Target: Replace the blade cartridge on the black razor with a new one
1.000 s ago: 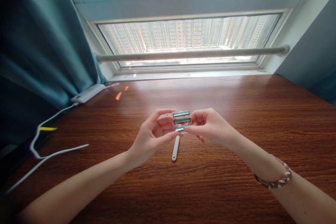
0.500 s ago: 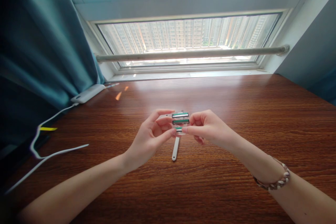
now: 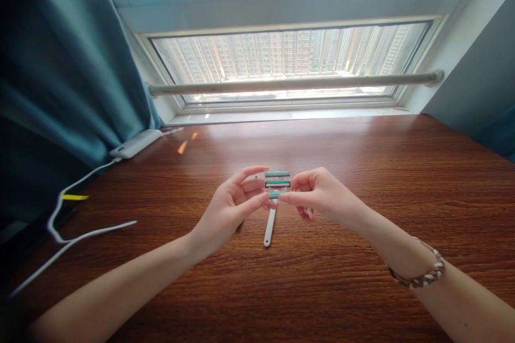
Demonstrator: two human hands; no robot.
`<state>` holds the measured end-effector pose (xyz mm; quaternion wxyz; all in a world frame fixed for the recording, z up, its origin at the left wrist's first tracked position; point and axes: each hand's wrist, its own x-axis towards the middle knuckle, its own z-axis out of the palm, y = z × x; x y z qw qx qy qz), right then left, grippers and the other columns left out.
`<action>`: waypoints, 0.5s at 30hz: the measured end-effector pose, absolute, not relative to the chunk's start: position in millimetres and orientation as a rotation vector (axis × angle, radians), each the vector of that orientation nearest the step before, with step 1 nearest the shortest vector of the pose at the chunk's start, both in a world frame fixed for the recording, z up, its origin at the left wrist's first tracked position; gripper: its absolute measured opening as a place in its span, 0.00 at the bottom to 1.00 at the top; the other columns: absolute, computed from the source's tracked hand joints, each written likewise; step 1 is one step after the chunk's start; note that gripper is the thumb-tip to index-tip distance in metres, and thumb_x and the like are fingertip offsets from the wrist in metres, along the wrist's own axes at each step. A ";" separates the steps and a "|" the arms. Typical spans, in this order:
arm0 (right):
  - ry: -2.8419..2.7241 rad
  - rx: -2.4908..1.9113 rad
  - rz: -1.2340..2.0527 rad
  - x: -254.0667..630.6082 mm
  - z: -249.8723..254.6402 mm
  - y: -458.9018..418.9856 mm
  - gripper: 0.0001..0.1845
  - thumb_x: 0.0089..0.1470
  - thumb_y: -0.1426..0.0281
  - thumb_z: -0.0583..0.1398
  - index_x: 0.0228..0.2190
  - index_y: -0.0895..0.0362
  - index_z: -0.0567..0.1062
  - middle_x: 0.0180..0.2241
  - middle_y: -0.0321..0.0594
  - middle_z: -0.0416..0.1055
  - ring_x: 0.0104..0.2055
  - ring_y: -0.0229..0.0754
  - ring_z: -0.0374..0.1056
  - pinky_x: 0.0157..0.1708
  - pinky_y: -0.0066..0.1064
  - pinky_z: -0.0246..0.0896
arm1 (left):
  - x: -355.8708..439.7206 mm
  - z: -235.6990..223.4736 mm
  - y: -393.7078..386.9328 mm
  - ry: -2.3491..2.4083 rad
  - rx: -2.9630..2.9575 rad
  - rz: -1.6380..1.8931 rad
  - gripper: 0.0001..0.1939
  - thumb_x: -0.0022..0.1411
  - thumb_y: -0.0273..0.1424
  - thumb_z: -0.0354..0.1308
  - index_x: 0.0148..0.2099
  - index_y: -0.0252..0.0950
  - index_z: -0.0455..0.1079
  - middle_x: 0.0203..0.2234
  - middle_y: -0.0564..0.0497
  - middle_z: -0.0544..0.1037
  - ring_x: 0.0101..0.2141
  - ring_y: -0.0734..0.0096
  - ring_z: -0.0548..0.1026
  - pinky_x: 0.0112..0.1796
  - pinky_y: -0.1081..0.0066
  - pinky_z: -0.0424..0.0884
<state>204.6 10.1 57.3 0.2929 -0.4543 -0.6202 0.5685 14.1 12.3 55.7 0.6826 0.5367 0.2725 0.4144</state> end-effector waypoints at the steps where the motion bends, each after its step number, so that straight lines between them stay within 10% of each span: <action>1: -1.668 -1.211 1.507 204.6 57.0 10.1 0.14 0.46 0.61 0.61 0.23 0.62 0.70 0.13 0.32 0.64 0.14 0.30 0.59 0.14 0.21 0.52 | 13.5 55.7 12.6 0.606 1.207 0.922 0.20 0.54 0.25 0.57 0.49 0.34 0.57 0.40 0.43 0.74 0.37 0.65 0.73 0.37 0.65 0.70; 8: -1.702 -1.224 0.945 200.6 59.7 3.8 0.21 0.41 0.63 0.64 0.37 0.57 0.66 0.29 0.37 0.67 0.24 0.34 0.65 0.17 0.24 0.62 | 11.6 53.3 12.9 0.649 1.255 0.935 0.24 0.50 0.24 0.61 0.48 0.37 0.57 0.35 0.47 0.75 0.35 0.68 0.74 0.41 0.63 0.68; 15: -2.005 -1.036 0.337 198.9 68.7 -1.1 0.02 0.48 0.70 0.60 0.28 0.55 0.74 0.40 0.41 0.63 0.35 0.38 0.66 0.35 0.33 0.65 | 15.2 52.5 10.9 0.604 1.220 0.978 0.24 0.49 0.23 0.62 0.47 0.38 0.56 0.39 0.47 0.75 0.37 0.67 0.74 0.41 0.65 0.69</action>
